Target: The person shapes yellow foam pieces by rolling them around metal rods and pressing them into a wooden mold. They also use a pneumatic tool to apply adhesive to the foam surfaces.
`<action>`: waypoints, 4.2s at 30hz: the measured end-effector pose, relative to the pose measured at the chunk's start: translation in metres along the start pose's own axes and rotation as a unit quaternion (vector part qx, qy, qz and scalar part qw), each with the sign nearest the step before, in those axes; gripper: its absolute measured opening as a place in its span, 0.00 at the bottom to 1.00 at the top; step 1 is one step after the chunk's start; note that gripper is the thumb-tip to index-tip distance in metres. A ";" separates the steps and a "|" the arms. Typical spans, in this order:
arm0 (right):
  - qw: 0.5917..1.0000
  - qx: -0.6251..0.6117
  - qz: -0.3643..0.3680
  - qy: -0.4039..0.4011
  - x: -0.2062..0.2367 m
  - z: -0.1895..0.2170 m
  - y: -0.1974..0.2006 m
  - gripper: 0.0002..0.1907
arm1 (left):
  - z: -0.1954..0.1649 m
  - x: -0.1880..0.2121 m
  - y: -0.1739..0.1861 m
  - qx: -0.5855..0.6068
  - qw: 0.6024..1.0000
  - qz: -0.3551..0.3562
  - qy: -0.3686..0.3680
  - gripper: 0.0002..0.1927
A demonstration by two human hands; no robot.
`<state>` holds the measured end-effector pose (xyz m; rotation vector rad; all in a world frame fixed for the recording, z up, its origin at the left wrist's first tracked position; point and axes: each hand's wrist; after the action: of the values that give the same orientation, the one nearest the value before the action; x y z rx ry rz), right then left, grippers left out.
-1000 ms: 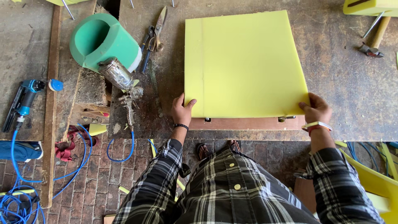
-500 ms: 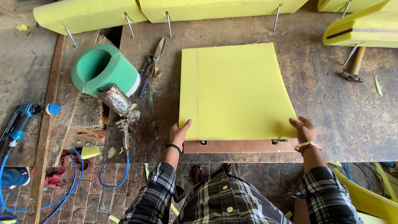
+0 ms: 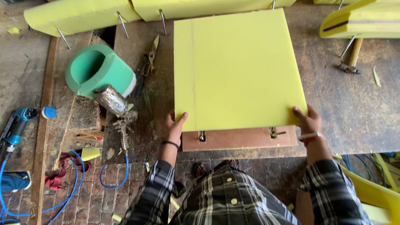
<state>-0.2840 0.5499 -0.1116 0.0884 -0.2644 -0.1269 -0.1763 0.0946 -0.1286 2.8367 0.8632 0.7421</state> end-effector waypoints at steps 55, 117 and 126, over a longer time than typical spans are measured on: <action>0.999 0.033 -0.016 0.009 -0.005 -0.042 -0.004 0.18 | 0.052 0.020 -0.008 -0.245 0.959 -0.036 -0.141 0.23; 0.680 0.363 0.195 0.606 -0.028 0.066 0.031 0.18 | -0.044 0.091 -0.264 -0.362 0.675 0.051 -0.641 0.19; 0.696 0.379 0.222 0.568 0.026 0.060 0.050 0.22 | -0.017 0.127 -0.253 -0.364 0.654 0.124 -0.651 0.19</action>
<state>-0.2691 0.5919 -0.0420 0.8965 0.9497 0.5456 -0.2198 0.3746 -0.1140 1.8816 -0.1118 -0.8095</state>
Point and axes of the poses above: each hand's wrist, its own x-axis away from the middle knuckle, its own y-axis out of the back of the hand, z = x × y, and after that the axes turned 4 degrees about z, right-handed
